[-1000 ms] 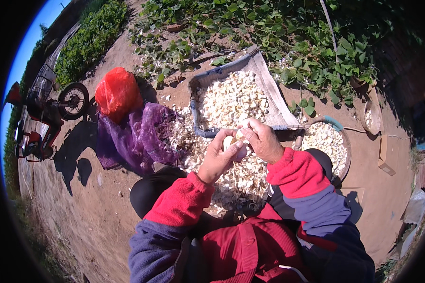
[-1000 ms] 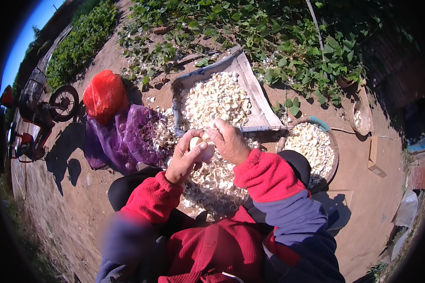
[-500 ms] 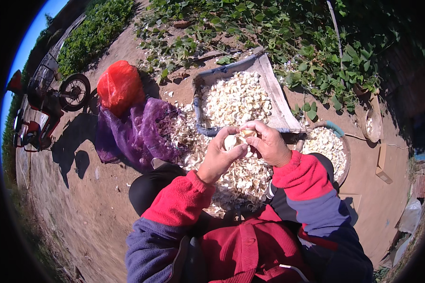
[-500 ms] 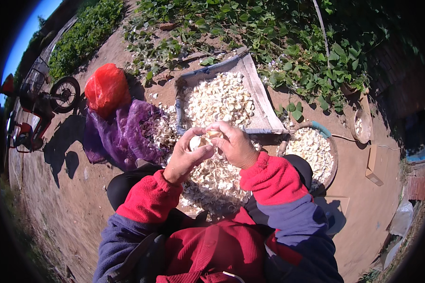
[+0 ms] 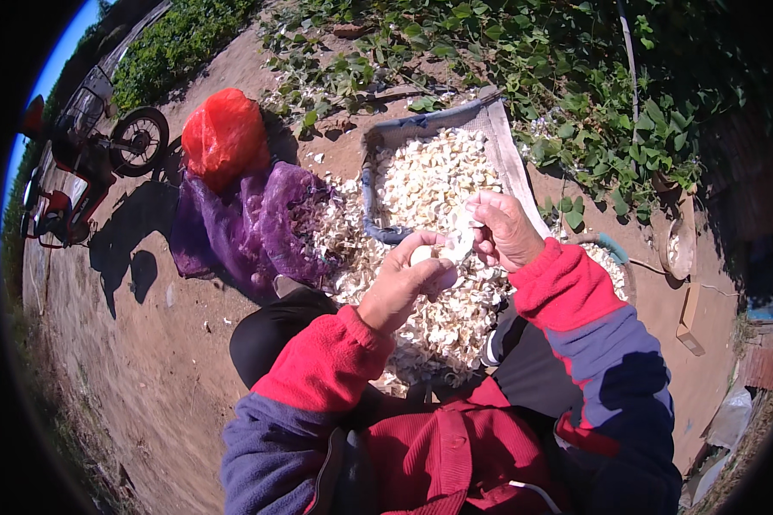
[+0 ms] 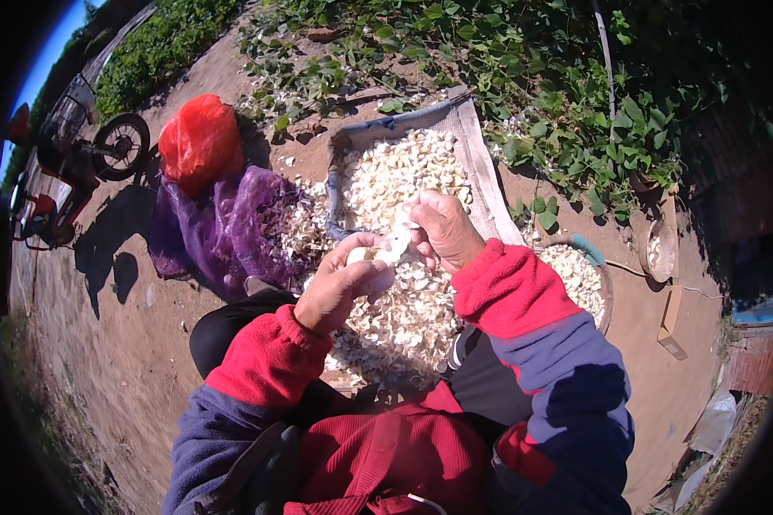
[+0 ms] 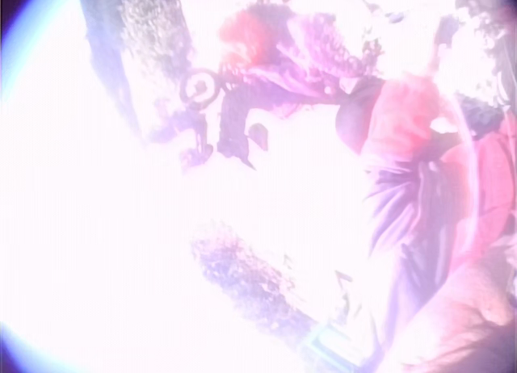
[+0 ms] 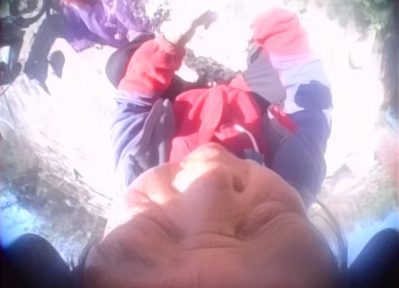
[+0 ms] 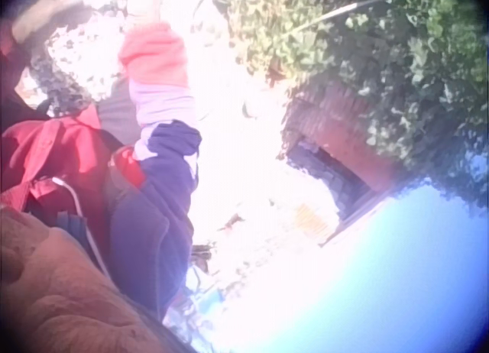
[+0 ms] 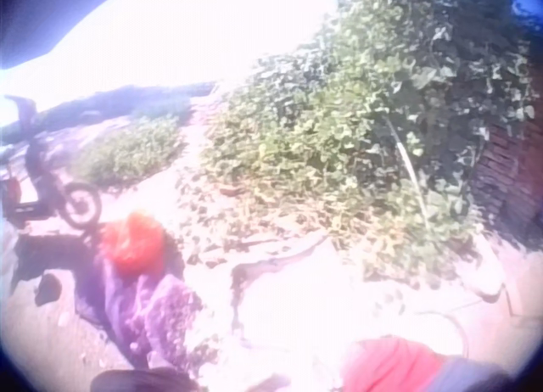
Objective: The person sits on the ground and peels garlic cloves by hand, separating the skins and placing the peeled cloves into a nearby container. The person repeatedly picks up garlic bulbs, removes outer layers, and discards the skins onto the ground.
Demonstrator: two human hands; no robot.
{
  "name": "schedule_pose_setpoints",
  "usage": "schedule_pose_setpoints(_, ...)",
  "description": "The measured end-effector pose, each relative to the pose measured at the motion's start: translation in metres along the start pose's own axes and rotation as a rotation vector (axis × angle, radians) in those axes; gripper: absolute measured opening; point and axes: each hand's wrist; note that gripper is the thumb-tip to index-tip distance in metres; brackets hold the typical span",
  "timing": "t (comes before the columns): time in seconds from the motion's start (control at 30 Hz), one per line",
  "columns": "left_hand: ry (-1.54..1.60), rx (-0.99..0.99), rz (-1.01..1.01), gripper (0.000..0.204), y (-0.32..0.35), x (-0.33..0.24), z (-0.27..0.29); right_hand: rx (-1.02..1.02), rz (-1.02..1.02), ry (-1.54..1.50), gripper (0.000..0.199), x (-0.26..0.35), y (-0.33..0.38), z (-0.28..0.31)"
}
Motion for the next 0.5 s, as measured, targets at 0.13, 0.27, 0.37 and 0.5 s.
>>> schedule_pose_setpoints(0.13,0.1,-0.039,-0.022,0.03,-0.001,-0.001,0.008,-0.18,0.237,0.171,0.026,0.012,-0.038,0.01)
schedule_pose_setpoints(0.27,0.073,-0.049,-0.096,0.038,-0.001,-0.005,0.011,-0.082,0.391,0.554,0.039,0.016,-0.019,-0.001)
schedule_pose_setpoints(0.37,-0.109,-0.058,-0.209,0.043,-0.001,-0.006,0.006,0.163,0.478,0.721,0.035,0.009,0.015,-0.022)
schedule_pose_setpoints(0.5,-0.155,0.042,-0.318,0.05,0.001,-0.001,-0.005,0.021,0.473,0.614,0.007,-0.007,0.026,-0.04)
Point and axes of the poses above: each hand's wrist, its own y-axis away from the middle knuckle, its own z-axis out of the back of the hand, x = y × z, and after that the axes turned 10 degrees about -y, right-handed
